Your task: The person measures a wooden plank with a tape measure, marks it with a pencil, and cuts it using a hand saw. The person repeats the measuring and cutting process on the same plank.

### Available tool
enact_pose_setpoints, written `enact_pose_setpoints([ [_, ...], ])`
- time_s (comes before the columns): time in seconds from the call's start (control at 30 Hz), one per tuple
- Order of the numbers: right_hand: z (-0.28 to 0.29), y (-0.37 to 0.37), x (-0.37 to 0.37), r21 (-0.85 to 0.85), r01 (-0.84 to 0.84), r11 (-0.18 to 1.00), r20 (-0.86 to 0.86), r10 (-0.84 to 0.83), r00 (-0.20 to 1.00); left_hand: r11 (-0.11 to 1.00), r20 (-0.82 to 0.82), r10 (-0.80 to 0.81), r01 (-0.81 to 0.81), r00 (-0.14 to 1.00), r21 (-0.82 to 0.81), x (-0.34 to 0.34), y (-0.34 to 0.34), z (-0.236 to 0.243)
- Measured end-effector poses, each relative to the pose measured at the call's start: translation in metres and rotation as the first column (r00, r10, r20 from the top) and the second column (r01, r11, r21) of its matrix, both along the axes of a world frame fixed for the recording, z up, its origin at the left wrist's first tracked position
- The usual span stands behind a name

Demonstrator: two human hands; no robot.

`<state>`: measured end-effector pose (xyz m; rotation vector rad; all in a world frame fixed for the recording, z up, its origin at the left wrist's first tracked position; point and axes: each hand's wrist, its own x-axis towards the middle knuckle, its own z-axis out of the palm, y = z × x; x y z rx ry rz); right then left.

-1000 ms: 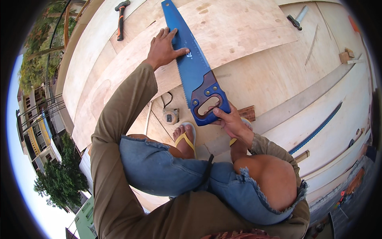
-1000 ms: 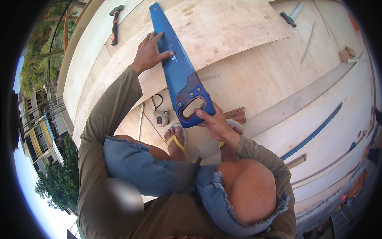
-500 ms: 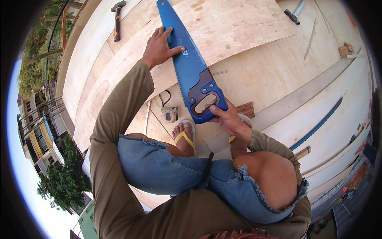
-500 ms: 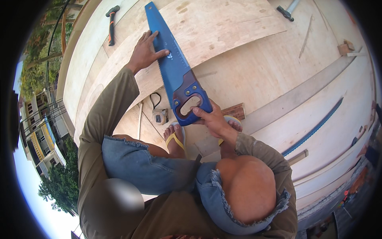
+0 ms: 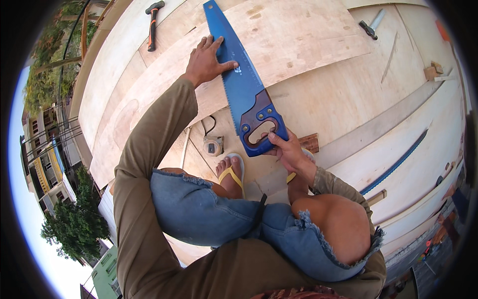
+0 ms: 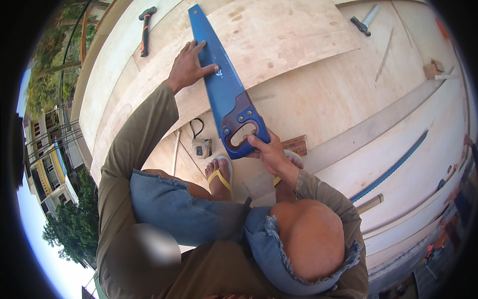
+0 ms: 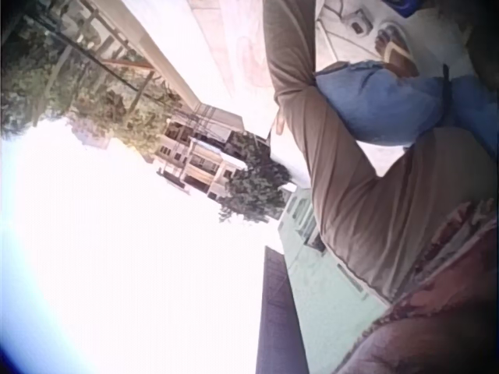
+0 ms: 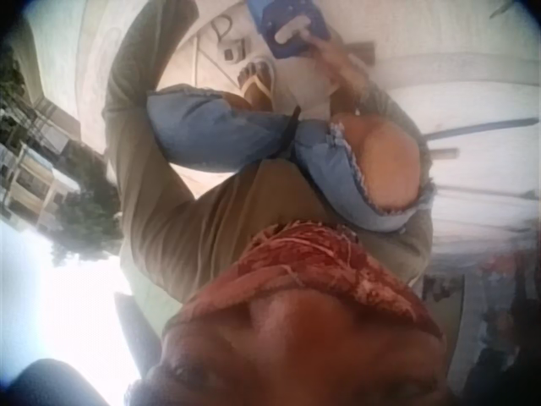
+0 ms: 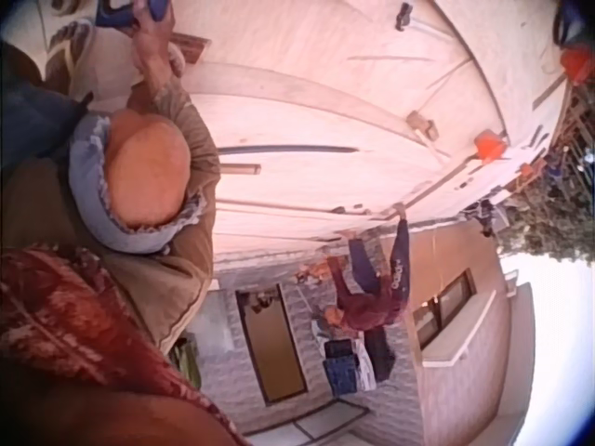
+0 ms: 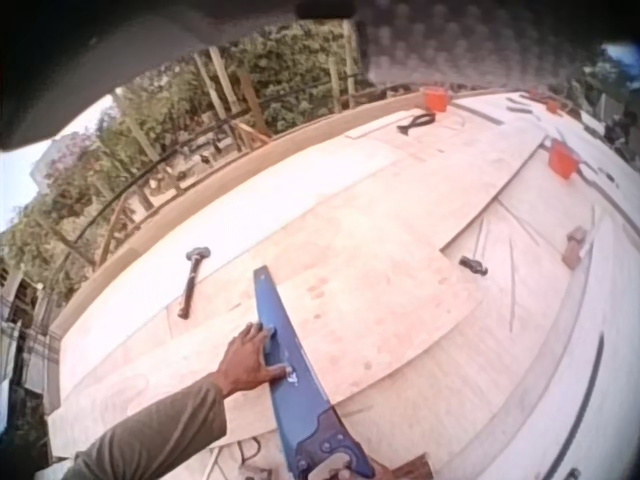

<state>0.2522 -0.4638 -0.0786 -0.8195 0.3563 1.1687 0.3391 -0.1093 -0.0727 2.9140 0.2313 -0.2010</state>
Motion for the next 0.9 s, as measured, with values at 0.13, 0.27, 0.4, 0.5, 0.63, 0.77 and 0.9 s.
enact_pose_setpoints([
  [0.13,0.002,-0.001,0.0,0.014,0.006,1.0,0.005,-0.006,1.0,1.0,-0.007,0.005,-0.005,1.0,0.001,0.001,0.001,-0.001],
  [0.27,0.001,-0.001,0.0,0.026,0.01,1.0,0.019,-0.01,1.0,1.0,-0.016,0.013,-0.013,1.0,-0.007,0.003,0.001,0.0],
  [0.4,-0.001,0.0,-0.001,0.01,0.007,1.0,0.006,-0.007,1.0,0.999,-0.034,0.031,-0.031,0.999,-0.013,0.005,-0.001,0.002],
  [0.5,-0.002,0.001,-0.002,0.007,0.004,1.0,0.004,-0.004,1.0,1.0,-0.055,0.029,-0.03,0.998,0.0,0.007,-0.002,0.005],
  [0.63,-0.002,0.001,-0.002,0.011,-0.009,1.0,0.011,0.008,1.0,0.999,-0.064,0.036,-0.036,0.997,0.009,0.007,-0.004,0.013],
  [0.77,-0.001,0.0,0.001,0.013,-0.008,1.0,0.002,0.008,1.0,0.999,-0.107,0.046,-0.045,0.993,0.012,0.011,-0.007,0.015],
  [0.9,-0.001,-0.001,0.001,0.016,0.012,1.0,-0.017,-0.012,1.0,0.999,-0.076,0.023,-0.02,0.997,0.035,0.012,-0.006,0.013],
])
